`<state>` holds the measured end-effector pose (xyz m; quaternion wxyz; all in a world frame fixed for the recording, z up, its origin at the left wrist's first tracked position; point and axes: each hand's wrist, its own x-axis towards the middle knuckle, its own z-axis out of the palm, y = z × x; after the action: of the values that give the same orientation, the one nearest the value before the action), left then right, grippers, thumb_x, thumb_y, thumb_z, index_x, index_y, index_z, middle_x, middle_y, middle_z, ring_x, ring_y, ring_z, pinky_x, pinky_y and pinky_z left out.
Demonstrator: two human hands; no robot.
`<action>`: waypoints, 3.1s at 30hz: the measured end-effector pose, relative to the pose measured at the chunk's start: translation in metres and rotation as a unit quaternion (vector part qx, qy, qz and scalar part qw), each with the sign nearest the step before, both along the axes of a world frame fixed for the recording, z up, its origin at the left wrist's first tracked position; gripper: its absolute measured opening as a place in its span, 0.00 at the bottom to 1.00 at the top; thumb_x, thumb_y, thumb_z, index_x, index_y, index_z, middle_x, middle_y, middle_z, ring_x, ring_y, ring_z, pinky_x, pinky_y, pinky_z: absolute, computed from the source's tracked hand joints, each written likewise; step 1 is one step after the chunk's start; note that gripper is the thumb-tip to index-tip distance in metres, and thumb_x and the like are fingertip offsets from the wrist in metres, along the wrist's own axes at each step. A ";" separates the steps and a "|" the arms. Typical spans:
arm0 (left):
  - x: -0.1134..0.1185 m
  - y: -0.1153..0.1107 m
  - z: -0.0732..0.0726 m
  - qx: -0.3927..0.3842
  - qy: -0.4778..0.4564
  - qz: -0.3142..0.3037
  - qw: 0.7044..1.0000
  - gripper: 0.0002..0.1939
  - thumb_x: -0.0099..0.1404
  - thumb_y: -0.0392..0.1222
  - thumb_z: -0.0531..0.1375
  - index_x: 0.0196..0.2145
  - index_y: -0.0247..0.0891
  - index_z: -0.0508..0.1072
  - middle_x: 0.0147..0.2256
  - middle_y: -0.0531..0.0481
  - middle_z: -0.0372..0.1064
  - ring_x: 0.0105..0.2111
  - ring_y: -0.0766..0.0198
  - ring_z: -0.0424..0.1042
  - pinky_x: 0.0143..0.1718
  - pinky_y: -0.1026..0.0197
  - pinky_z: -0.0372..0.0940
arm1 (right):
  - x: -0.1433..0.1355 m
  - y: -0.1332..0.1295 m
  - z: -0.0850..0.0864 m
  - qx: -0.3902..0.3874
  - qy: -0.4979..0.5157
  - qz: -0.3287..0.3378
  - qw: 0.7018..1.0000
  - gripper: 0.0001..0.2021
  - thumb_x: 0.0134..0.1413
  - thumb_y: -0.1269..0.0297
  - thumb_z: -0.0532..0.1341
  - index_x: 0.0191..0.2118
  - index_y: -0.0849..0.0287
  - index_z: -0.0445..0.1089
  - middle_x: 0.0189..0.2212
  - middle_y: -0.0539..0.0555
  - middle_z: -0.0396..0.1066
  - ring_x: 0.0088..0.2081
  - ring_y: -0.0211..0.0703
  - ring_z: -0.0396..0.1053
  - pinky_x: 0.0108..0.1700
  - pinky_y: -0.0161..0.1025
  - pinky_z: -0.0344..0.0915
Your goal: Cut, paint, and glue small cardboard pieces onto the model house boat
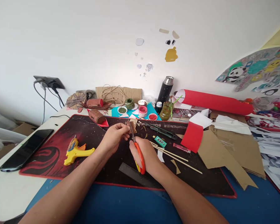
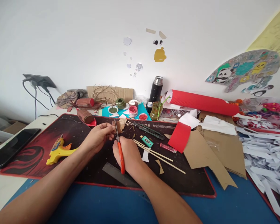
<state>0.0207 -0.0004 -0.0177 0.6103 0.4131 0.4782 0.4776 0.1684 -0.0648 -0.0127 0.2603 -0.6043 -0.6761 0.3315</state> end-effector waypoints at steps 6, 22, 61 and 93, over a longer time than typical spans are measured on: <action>0.001 -0.001 0.002 0.009 0.005 0.001 1.000 0.17 0.45 0.48 0.75 0.21 0.38 0.72 0.22 0.51 0.72 0.20 0.68 0.67 0.23 0.65 0.60 | 0.000 0.000 -0.001 0.004 -0.003 -0.007 1.000 0.19 0.71 0.64 0.58 0.26 0.53 0.54 0.20 0.46 0.59 0.23 0.38 0.54 0.31 0.38 0.50; 0.002 -0.002 0.006 -0.008 -0.007 0.006 1.000 0.17 0.44 0.47 0.75 0.22 0.38 0.72 0.22 0.52 0.72 0.20 0.69 0.67 0.22 0.65 0.59 | -0.002 -0.002 -0.003 0.012 -0.010 -0.001 1.000 0.20 0.71 0.65 0.58 0.26 0.53 0.52 0.20 0.46 0.59 0.23 0.38 0.54 0.31 0.38 0.50; -0.011 -0.007 0.025 0.109 -0.083 -0.018 0.990 0.19 0.50 0.49 0.76 0.26 0.39 0.71 0.21 0.56 0.71 0.21 0.68 0.68 0.23 0.66 0.63 | -0.008 0.005 0.036 -0.077 -0.169 0.158 0.970 0.19 0.62 0.47 0.70 0.51 0.55 0.82 0.38 0.56 0.83 0.38 0.53 0.80 0.37 0.39 0.65; -0.007 -0.005 0.013 0.096 0.062 -0.105 0.988 0.17 0.53 0.51 0.73 0.28 0.40 0.72 0.24 0.54 0.74 0.23 0.65 0.70 0.26 0.63 0.65 | 0.021 0.040 -0.006 -0.032 0.377 -0.043 0.925 0.30 0.56 0.32 0.65 0.42 0.59 0.73 0.18 0.45 0.69 0.14 0.33 0.59 0.17 0.31 0.47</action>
<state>0.0132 -0.0056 -0.0051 0.5835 0.5467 0.4213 0.4279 0.1895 -0.0243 -0.0184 0.4904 -0.4714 -0.4905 0.5446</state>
